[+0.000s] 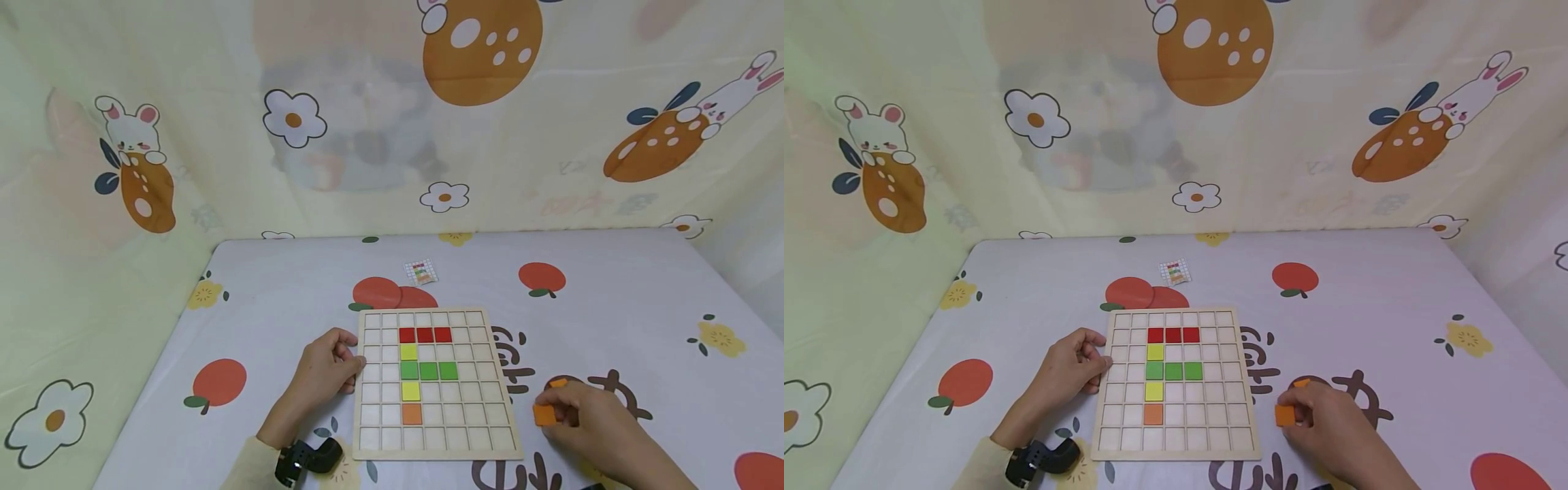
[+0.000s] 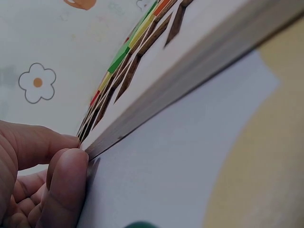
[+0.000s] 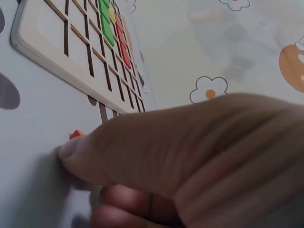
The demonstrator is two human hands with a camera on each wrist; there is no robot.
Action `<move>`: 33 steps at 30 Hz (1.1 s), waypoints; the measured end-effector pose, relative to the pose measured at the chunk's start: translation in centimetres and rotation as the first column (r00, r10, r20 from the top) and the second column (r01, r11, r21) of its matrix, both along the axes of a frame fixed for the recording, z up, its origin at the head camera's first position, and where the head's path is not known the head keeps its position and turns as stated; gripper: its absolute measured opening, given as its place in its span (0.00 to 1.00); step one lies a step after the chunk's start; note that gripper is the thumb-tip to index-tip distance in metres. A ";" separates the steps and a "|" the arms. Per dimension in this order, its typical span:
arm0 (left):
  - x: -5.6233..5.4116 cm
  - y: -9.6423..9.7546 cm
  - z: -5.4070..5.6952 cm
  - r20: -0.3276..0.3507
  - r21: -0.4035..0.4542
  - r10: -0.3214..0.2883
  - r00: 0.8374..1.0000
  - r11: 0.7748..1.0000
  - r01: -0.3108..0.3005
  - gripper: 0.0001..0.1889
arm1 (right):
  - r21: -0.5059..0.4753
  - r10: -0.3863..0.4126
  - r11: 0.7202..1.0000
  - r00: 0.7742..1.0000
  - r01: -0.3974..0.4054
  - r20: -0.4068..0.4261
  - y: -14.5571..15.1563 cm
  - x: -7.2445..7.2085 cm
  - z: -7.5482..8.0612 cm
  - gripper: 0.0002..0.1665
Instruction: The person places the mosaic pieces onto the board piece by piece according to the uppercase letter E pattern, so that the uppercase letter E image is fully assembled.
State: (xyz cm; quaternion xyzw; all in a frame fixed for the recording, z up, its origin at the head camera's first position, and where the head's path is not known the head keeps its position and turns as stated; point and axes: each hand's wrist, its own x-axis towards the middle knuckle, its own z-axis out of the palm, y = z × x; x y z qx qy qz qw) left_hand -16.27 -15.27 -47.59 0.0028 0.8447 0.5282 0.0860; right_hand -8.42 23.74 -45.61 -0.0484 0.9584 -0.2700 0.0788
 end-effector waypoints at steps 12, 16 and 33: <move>0.0 0.1 0.0 0.001 0.003 -0.001 1.000 1.000 0.001 0.13 | -0.034 -0.035 0.999 0.999 0.034 -0.019 -1.1 0.2 0.0 0.15; 0.0 0.1 -0.1 0.004 0.001 0.002 1.000 1.000 -0.002 0.13 | -0.071 -0.041 0.997 0.998 0.038 -0.041 -1.7 0.3 0.1 0.17; 0.1 0.2 -0.1 0.010 0.012 0.023 1.000 1.000 -0.023 0.12 | -0.188 0.011 0.982 0.999 -0.020 -0.048 -3.5 0.1 0.4 0.17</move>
